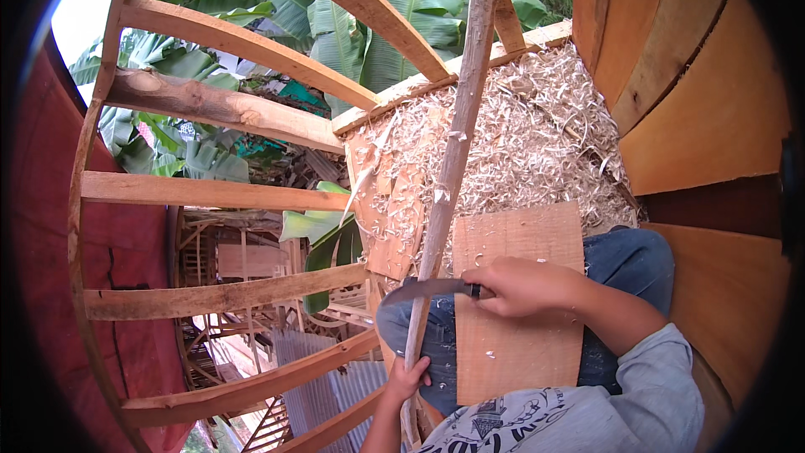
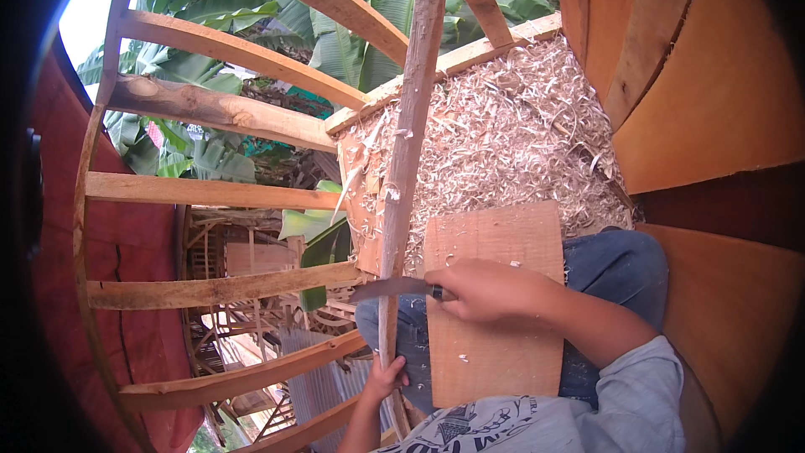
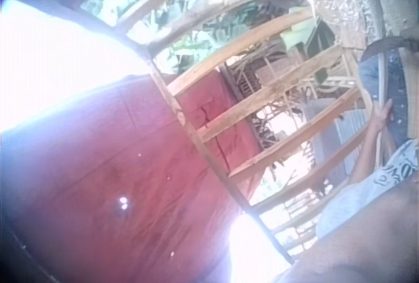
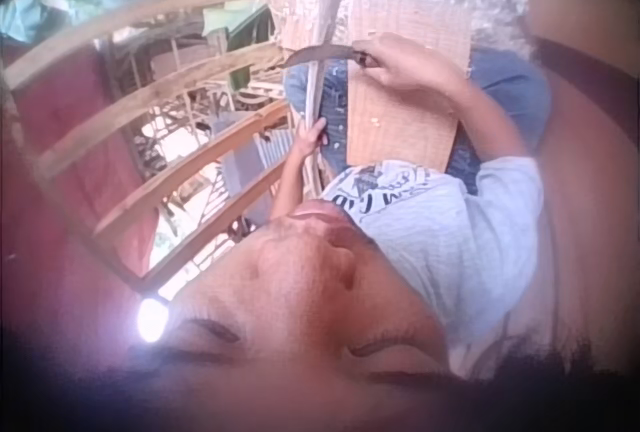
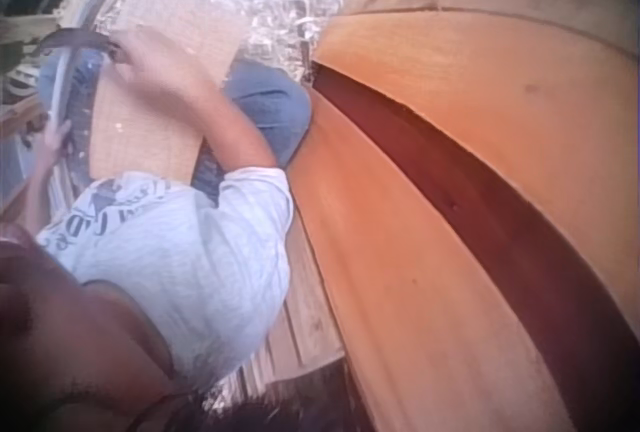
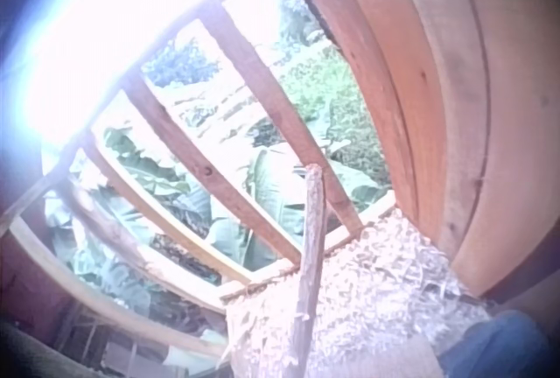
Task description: The person sits cross-legged on a wooden platform and uses a curved knife to shave and shape a long wooden stick. They repeatedly scrape the stick's surface, removing wood shavings and refining its shape.
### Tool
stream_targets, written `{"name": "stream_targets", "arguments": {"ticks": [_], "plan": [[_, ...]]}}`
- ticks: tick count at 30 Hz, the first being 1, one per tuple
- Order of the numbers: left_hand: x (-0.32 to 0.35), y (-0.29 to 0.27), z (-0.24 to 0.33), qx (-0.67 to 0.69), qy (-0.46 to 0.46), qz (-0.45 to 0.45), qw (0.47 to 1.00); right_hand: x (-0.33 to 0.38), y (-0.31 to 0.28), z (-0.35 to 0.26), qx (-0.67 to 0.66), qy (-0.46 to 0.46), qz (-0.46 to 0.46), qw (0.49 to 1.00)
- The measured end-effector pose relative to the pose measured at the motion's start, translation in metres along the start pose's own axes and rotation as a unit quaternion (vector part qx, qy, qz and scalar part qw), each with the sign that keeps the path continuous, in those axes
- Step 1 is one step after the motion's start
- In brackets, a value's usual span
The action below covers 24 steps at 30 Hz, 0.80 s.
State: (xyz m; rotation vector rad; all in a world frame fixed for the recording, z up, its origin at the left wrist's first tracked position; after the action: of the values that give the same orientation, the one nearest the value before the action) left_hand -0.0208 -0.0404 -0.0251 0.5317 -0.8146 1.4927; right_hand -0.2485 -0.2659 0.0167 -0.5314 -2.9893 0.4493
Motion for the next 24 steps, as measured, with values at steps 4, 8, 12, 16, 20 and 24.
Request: {"name": "stream_targets", "arguments": {"ticks": [4,8,12,16,20,24], "plan": [[0.000,0.000,0.002,-0.012,-0.015,-0.009,1.000,0.012,-0.060,0.012,-0.132,0.123,0.224,0.958],[0.000,-0.002,-0.005,-0.009,-0.038,0.003,0.999,-0.003,-0.012,0.009,-0.107,0.018,0.072,0.992],[0.001,0.000,-0.002,-0.006,-0.018,-0.002,1.000,0.005,-0.043,0.010,-0.187,0.100,0.265,0.941],[-0.001,-0.005,-0.008,-0.023,-0.029,-0.010,0.999,0.005,-0.038,0.011,-0.157,0.048,0.209,0.964],[0.001,-0.002,-0.008,0.008,-0.014,0.010,1.000,0.005,-0.036,0.003,-0.143,0.052,0.100,0.983],[-0.003,-0.004,-0.009,0.003,-0.015,0.006,1.000,0.002,-0.019,0.011,-0.052,0.027,0.105,0.993]]}}
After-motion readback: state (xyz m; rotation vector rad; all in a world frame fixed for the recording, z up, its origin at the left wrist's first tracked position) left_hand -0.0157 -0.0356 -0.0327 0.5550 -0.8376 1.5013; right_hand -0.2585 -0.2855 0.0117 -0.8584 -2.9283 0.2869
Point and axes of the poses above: each hand's wrist, its own x-axis away from the middle knuckle, its own y-axis out of the palm, z = x × y, the point moved 5 cm from there along -x, towards the middle knuckle, and after that the axes turned 10 degrees about -z, right-handed, at the moved point
